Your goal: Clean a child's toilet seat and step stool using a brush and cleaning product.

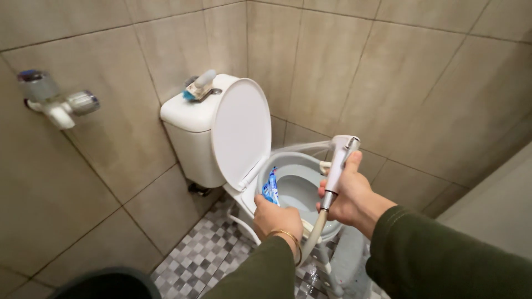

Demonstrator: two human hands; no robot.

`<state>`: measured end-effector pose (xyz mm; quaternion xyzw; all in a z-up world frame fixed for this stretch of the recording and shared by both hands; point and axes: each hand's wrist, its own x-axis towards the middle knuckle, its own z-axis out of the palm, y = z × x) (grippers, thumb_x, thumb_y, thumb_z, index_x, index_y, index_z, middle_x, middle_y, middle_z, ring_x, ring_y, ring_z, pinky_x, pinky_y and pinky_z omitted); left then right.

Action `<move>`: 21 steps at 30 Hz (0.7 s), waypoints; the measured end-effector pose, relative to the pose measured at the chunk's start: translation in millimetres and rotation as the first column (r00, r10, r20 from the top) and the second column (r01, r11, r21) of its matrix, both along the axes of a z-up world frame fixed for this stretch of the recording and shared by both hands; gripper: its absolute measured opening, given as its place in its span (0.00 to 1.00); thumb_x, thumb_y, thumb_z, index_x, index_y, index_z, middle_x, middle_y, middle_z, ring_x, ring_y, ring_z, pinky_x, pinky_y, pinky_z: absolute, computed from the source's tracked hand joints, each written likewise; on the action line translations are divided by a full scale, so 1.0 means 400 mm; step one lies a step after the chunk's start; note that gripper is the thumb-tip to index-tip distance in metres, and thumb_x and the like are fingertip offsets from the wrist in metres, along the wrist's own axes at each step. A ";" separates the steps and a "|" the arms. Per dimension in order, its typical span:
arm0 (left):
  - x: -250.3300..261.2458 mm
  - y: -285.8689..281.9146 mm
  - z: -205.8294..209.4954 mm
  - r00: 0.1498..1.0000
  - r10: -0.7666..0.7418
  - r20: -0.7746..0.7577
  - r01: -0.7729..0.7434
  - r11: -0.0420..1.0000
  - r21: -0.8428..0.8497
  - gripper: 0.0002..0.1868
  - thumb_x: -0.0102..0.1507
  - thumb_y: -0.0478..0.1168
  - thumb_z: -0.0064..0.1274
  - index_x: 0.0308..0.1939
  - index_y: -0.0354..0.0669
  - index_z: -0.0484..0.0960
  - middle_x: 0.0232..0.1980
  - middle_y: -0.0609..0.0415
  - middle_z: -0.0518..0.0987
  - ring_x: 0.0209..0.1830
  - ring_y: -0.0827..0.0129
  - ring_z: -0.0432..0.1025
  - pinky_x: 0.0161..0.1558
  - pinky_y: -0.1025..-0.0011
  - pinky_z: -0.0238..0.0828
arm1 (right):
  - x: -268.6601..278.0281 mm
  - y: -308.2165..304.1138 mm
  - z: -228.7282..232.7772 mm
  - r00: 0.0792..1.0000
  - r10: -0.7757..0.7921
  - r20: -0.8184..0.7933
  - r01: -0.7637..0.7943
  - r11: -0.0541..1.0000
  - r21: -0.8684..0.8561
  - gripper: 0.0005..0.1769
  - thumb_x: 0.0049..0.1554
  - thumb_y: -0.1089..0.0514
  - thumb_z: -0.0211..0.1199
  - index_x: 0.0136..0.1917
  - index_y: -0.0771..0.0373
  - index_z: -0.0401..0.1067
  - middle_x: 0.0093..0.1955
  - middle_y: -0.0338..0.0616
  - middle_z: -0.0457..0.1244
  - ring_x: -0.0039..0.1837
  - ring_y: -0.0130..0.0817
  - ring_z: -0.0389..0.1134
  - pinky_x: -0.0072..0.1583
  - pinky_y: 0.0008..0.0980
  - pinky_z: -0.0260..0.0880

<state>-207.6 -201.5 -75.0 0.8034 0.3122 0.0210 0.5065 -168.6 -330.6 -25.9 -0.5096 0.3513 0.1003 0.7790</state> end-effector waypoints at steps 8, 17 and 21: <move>-0.009 -0.058 0.022 0.996 -0.091 -0.010 0.091 0.995 -0.027 0.28 0.53 0.37 0.59 0.58 0.42 0.70 0.52 0.41 0.81 0.56 0.47 0.76 0.58 0.57 0.71 | -0.061 -0.101 -0.042 0.947 -0.318 -0.037 0.313 0.943 -0.112 0.46 0.57 0.14 0.28 0.52 0.55 0.62 0.37 0.41 0.57 0.35 0.35 0.55 0.43 0.51 0.60; -0.028 -0.103 0.008 0.991 -0.126 0.053 0.128 0.991 -0.037 0.26 0.54 0.35 0.58 0.55 0.40 0.71 0.50 0.41 0.82 0.54 0.46 0.77 0.57 0.56 0.71 | -0.159 -0.090 -0.059 0.959 -0.267 -0.096 0.271 0.962 0.024 0.45 0.58 0.15 0.30 0.50 0.57 0.62 0.36 0.43 0.57 0.36 0.38 0.57 0.42 0.50 0.61; -0.019 -0.098 0.005 0.993 -0.099 0.071 0.100 0.995 -0.012 0.27 0.53 0.35 0.58 0.56 0.40 0.70 0.50 0.40 0.81 0.54 0.45 0.76 0.57 0.56 0.71 | -0.158 -0.108 -0.084 0.997 -0.053 0.060 0.054 0.998 -0.021 0.46 0.57 0.15 0.30 0.50 0.57 0.66 0.35 0.42 0.58 0.36 0.38 0.58 0.40 0.46 0.61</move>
